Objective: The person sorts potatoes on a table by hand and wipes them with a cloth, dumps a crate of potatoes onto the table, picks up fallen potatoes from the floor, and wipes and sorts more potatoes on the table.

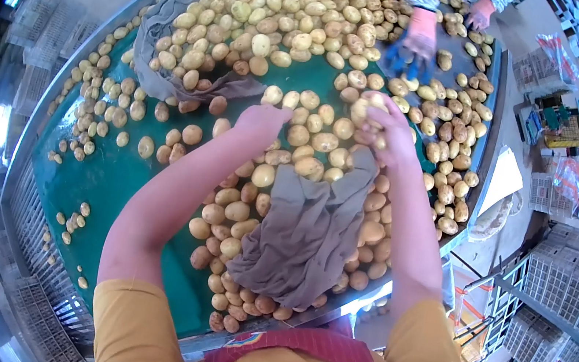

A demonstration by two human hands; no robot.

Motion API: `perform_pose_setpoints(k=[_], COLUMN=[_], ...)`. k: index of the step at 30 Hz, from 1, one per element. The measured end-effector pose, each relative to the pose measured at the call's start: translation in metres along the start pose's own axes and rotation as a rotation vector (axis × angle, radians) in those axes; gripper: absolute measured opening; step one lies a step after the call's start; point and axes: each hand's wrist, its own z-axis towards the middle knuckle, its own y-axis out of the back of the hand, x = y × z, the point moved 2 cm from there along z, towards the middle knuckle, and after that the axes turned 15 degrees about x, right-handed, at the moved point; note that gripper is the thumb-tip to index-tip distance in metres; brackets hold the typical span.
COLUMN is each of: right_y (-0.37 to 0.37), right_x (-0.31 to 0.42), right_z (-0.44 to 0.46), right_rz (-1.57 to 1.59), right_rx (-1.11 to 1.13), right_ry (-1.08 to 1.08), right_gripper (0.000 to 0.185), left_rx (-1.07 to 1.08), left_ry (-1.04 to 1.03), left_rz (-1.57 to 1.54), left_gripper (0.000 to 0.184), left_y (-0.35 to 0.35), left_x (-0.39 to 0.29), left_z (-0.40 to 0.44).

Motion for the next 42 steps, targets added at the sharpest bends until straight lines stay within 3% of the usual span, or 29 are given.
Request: perform_pose_setpoints(k=[3, 5, 7, 11, 15, 17, 19, 21, 23, 25, 26, 27, 28, 30, 33, 36, 37, 38, 39, 42], right_y=[0.006, 0.006, 0.008, 0.018, 0.047, 0.06, 0.084, 0.088, 0.088, 0.089, 0.088, 0.085, 0.084, 0.086, 0.102, 0.125, 0.139, 0.16, 0.187, 0.198], right_x=[-0.006, -0.006, -0.003, 0.009, 0.005, -0.001, -0.023, -0.031, -0.03, -0.034, -0.035, -0.038, -0.043, -0.052, -0.069, -0.056, -0.054, -0.053, -0.055, -0.038], right_z=[-0.047, -0.065, -0.081, -0.109, -0.192, -0.24, -0.288, -0.321, -0.343, -0.375, -0.389, -0.401, -0.413, -0.434, -0.472, -0.525, -0.549, -0.576, -0.605, -0.629], right_rz=[0.618, 0.787, 0.861, 0.869, 0.815, 0.836, 0.808, 0.781, 0.816, 0.805, 0.817, 0.765, 0.78, 0.838, 0.882, 0.86, 0.793, 0.801, 0.813, 0.868], right_rx=[0.159, 0.321, 0.339, 0.356, 0.104, -0.008, -0.079, -0.115, -0.166, -0.246, -0.317, -0.368, -0.462, -0.464, -0.493, -0.642, -0.82, -0.855, -1.032, -1.216], right_ry=[0.213, 0.336, 0.4, 0.466, 0.549, 0.586, 0.635, 0.692, 0.728, 0.784, 0.8, 0.825, 0.818, 0.849, 0.996, 1.152, 1.15, 1.191, 1.187, 1.048], right_gripper=[0.043, 0.043, 0.04, 0.038, 0.039, 0.038, 0.043, 0.04, 0.041, 0.041, 0.04, 0.04, 0.041, 0.042, 0.042, 0.035, 0.033, 0.033, 0.051, 0.081], left_rx=[0.034, 0.126, 0.152, 0.087, 0.005, -0.027, -0.322, -0.355, -0.433, -0.444, -0.385, -0.414, -0.316, -0.273, -0.197, -0.216, -0.218, -0.287, -0.378, -0.342], left_ry=[-0.053, 0.004, 0.052, -0.095, -0.057, 0.155, -0.058, -0.105, -0.165, -0.176, -0.243, -0.338, -0.23, -0.223, -0.223, -0.124, -0.084, -0.13, -0.21, -0.136], left_rz=[-0.017, -0.007, -0.106, -0.045, -0.436, -0.769, -0.551, -0.382, -0.075, -0.122, 0.224, 0.127, 0.07, -0.002, -0.077, -0.169, -0.199, -0.216, -0.205, -0.497], left_gripper=[0.013, 0.01, 0.01, 0.01, 0.013, 0.02, 0.02, 0.023, 0.013, 0.014, 0.023, 0.03, 0.038, 0.049, 0.044, 0.043, 0.042, 0.041, 0.039, 0.038], left_y=[0.006, 0.009, 0.006, 0.011, 0.029, 0.065, 0.065, 0.07, 0.06, 0.041, 0.033, 0.029, 0.031, 0.026, 0.033, 0.036, 0.035, 0.036, 0.043, 0.068], left_x=[0.001, 0.001, 0.006, 0.011, 0.023, -0.008, -0.005, -0.026, -0.045, -0.05, -0.038, -0.039, -0.047, -0.035, -0.044, -0.04, -0.033, -0.016, -0.014, -0.045], left_z=[-0.005, -0.003, -0.002, -0.009, -0.008, 0.005, 0.047, 0.081, 0.11, 0.129, 0.146, 0.143, 0.139, 0.146, 0.136, 0.137, 0.137, 0.14, 0.135, 0.09])
